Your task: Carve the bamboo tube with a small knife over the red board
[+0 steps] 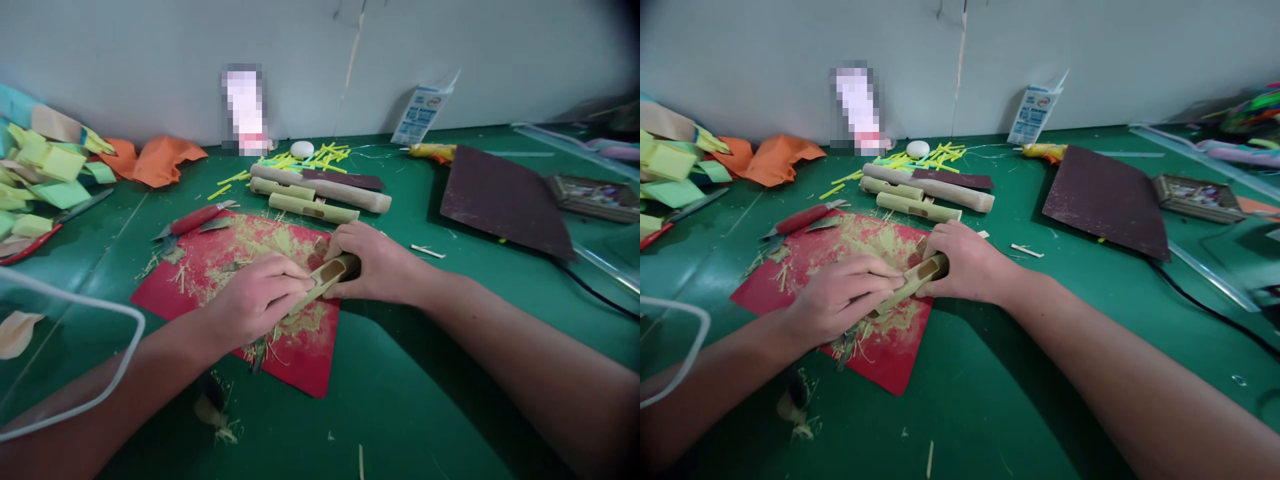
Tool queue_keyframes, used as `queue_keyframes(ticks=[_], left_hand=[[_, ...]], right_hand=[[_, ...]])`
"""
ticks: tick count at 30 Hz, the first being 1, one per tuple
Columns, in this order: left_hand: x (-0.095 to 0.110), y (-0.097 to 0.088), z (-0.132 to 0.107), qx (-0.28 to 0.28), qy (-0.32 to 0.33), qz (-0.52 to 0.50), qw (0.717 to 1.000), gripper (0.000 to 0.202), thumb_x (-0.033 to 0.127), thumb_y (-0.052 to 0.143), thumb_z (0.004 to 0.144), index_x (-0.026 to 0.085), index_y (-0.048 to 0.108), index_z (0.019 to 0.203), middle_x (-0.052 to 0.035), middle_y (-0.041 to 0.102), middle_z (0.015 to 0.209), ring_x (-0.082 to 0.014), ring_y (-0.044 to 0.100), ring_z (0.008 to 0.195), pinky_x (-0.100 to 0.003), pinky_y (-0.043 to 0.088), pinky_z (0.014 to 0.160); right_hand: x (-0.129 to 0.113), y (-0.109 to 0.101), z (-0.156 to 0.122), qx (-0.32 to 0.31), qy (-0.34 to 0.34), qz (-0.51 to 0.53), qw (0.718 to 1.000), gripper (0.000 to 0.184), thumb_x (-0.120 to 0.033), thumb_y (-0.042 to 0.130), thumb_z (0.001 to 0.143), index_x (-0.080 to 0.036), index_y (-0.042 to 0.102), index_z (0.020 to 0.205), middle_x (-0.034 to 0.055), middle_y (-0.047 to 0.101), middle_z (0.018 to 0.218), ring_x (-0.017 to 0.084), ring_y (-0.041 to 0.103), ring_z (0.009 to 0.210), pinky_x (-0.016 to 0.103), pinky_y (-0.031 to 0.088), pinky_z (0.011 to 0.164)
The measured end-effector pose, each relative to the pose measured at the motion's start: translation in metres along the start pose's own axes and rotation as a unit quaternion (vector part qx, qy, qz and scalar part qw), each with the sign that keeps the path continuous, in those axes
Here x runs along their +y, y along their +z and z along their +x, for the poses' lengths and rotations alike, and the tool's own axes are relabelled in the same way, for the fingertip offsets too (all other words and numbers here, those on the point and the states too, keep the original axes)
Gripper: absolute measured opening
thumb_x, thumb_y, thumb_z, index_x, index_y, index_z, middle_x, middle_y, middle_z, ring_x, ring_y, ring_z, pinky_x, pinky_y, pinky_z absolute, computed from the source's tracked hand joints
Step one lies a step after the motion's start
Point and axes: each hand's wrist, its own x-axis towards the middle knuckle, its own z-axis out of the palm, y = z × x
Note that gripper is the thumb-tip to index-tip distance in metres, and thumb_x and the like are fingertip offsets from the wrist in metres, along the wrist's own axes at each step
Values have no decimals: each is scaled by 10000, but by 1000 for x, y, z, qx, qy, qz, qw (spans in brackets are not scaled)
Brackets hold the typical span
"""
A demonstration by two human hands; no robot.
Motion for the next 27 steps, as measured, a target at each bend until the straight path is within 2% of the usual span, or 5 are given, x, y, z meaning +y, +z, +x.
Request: queue_keyframes(ticks=[6,12,15,20,27], left_hand=[[2,-9,-13,-13,-17,29,999,204,150,505,915,162,658,1050,-82,681,979,-173,622,910,-318,540,781],[-1,-4,0,-17,15,10,1000,192,131,490,915,152,668,985,-75,681,982,-162,622,887,-314,535,774],[1,-5,-1,-29,1,22,999,191,130,507,908,141,662,1021,-87,675,980,-171,613,898,-316,531,773],[4,-2,-3,-5,8,24,1000,175,136,502,913,151,670,956,-77,676,962,-167,615,872,-316,525,752],[8,-2,-3,-12,3,52,999,185,135,504,908,144,661,1006,-88,669,966,-177,609,889,-324,533,759]], right_hand=[[2,0,1,-7,1,7,1000,358,-463,778,627,-193,578,751,38,589,826,196,503,804,315,381,687],[1,1,0,1,5,7,1000,351,-441,785,620,-199,565,747,35,596,835,198,502,813,310,369,683],[1,1,0,-3,5,11,1000,363,-448,787,618,-196,557,743,33,597,834,195,502,818,305,364,679],[1,1,0,0,-3,8,1000,368,-444,787,623,-194,545,739,25,588,816,188,490,807,299,359,676],[0,0,1,-3,-8,3,1000,372,-454,776,637,-192,524,710,21,575,791,174,477,772,289,341,652]])
